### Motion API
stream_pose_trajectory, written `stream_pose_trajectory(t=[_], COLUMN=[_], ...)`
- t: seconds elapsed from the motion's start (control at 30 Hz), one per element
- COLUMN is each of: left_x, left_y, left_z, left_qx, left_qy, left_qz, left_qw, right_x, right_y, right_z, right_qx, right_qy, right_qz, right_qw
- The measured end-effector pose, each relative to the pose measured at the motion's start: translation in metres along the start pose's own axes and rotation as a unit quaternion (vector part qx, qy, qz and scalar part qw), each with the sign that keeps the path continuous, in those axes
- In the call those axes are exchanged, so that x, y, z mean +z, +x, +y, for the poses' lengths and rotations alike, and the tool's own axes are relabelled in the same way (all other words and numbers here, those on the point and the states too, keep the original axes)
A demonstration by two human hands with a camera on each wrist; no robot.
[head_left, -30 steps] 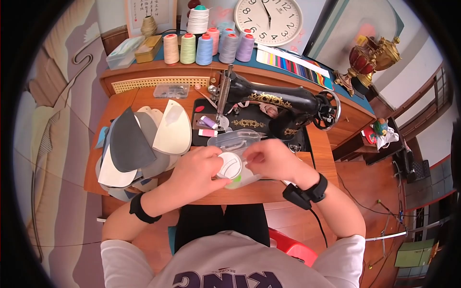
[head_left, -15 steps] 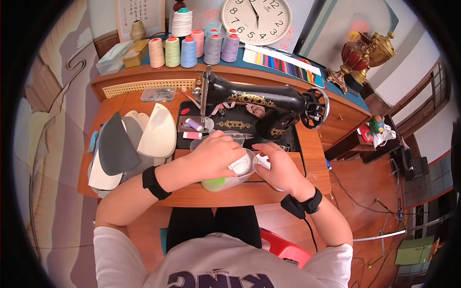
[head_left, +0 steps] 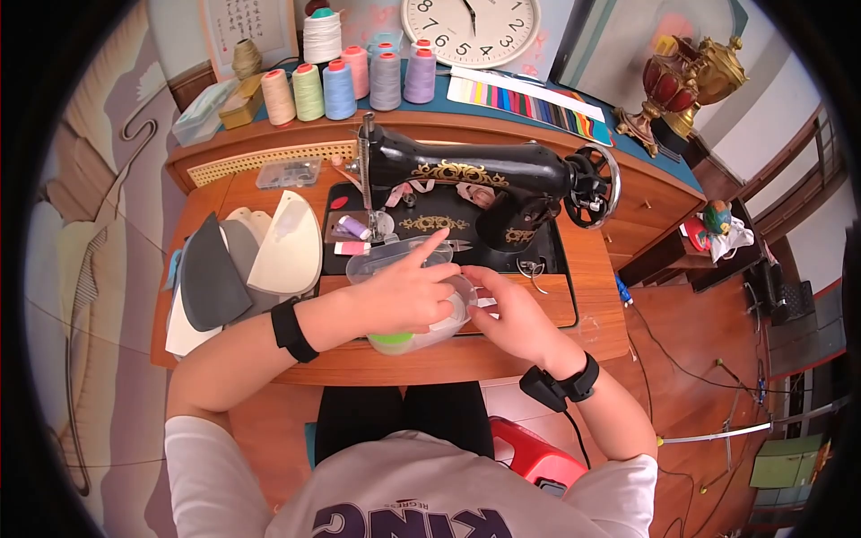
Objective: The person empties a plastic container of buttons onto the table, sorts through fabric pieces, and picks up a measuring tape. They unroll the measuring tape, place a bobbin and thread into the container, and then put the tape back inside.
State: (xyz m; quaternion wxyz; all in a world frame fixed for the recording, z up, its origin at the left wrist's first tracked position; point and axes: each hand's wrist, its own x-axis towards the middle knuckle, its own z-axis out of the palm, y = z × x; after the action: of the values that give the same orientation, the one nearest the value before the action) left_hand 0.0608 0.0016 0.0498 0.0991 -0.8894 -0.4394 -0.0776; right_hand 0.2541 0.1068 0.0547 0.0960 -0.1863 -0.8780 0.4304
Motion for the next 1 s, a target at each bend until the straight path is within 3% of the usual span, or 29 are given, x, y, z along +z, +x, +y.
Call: stream_pose_trajectory(t=[0.13,0.4,0.53,0.6,0.8,1.0], left_x=[0.006,0.004,-0.001,0.004,0.022,0.018], left_y=[-0.002,-0.002,0.003,0.003,0.001,-0.001], left_z=[0.001,0.001,-0.004,-0.005,-0.004,-0.01], left_qx=[-0.046,-0.065,-0.049,-0.046,-0.022,-0.018], left_qy=[-0.024,-0.055,-0.074,-0.083,-0.074,-0.062], left_qz=[-0.048,-0.076,-0.114,-0.096,-0.065,-0.058], left_qw=[0.997,0.993,0.99,0.991,0.995,0.996], right_x=[0.002,0.002,0.012,0.017,0.011,0.016], right_y=[-0.001,-0.002,-0.009,-0.011,-0.01,-0.01], right_z=[0.004,0.001,0.004,0.007,-0.004,0.003], right_qx=[-0.002,0.008,0.015,0.0,0.015,0.0], right_qy=[0.009,0.019,-0.01,-0.034,-0.1,-0.071], right_qz=[0.001,-0.02,0.015,0.054,0.033,0.048], right_qw=[1.0,1.0,1.0,0.998,0.994,0.996])
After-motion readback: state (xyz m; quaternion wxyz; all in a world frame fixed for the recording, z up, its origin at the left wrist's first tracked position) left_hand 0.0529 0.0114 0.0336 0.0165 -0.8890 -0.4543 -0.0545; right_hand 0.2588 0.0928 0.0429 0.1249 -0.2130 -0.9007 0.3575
